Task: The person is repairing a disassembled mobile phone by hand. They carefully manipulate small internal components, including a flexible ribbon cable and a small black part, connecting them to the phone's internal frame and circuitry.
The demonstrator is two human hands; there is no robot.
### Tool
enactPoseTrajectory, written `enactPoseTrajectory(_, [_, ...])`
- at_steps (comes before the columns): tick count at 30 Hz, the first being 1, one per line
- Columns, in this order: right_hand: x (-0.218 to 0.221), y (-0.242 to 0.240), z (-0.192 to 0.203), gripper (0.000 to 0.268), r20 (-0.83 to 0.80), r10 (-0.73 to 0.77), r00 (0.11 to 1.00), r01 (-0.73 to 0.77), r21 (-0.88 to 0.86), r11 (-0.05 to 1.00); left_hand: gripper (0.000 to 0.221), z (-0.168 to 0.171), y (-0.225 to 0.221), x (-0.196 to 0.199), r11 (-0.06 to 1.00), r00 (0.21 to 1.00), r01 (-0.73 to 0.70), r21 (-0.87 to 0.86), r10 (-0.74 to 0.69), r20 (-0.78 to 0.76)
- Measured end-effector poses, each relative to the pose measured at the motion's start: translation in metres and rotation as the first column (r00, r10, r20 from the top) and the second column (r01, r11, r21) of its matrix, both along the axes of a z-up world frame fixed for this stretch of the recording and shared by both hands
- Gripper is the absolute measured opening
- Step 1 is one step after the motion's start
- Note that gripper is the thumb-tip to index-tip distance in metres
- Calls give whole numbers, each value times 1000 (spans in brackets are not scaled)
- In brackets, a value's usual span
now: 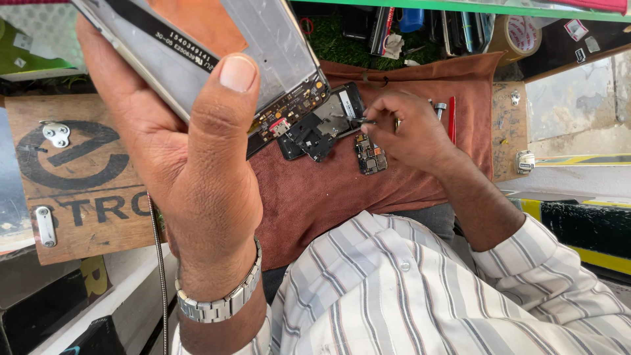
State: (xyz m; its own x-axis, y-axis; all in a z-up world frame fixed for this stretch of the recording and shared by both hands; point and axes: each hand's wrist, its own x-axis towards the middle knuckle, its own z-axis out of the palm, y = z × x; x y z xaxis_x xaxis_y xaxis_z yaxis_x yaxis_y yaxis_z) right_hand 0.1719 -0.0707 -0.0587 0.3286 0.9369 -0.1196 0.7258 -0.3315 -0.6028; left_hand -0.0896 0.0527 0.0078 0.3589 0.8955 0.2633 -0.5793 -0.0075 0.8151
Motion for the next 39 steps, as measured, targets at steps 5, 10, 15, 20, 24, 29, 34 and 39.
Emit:
enactPoseTrajectory(5, [22, -14, -18, 15, -450, -129, 884, 197, 107, 974, 70, 0, -1, 7, 1000, 1000, 24, 5, -24, 1])
enactPoseTrajectory(10, [27, -15, -39, 13, -696, -200, 690, 309, 32, 950, 67, -4, -2, 15, 998, 998, 56, -1, -56, 12])
enactPoseTrajectory(15, [20, -5, -42, 12, -595, -169, 786, 256, 65, 964, 69, 1, -5, 24, 996, 997, 81, -26, -81, -2])
enactPoseTrajectory(20, [-2, 3, -29, 11, -204, -246, 947, 259, 39, 965, 66, 9, -6, 32, 989, 989, 142, -46, -141, 38])
enactPoseTrajectory(24, [-12, 11, -21, 12, -42, -250, 967, 250, 4, 968, 58, 6, -7, 37, 987, 987, 158, -40, -157, 41])
enactPoseTrajectory(29, [-13, 15, -22, 33, 336, -93, 937, 21, 211, 977, 50, 2, -8, 40, 993, 993, 113, -17, -113, -25])
enactPoseTrajectory(34, [-16, 23, -24, 36, 371, 73, 926, -155, 193, 969, 48, 0, -8, 41, 993, 993, 117, 2, -117, 7])
enactPoseTrajectory(39, [-23, 32, -28, 36, 319, 80, 944, -167, 255, 953, 42, -1, -8, 42, 991, 991, 132, -18, -132, -14])
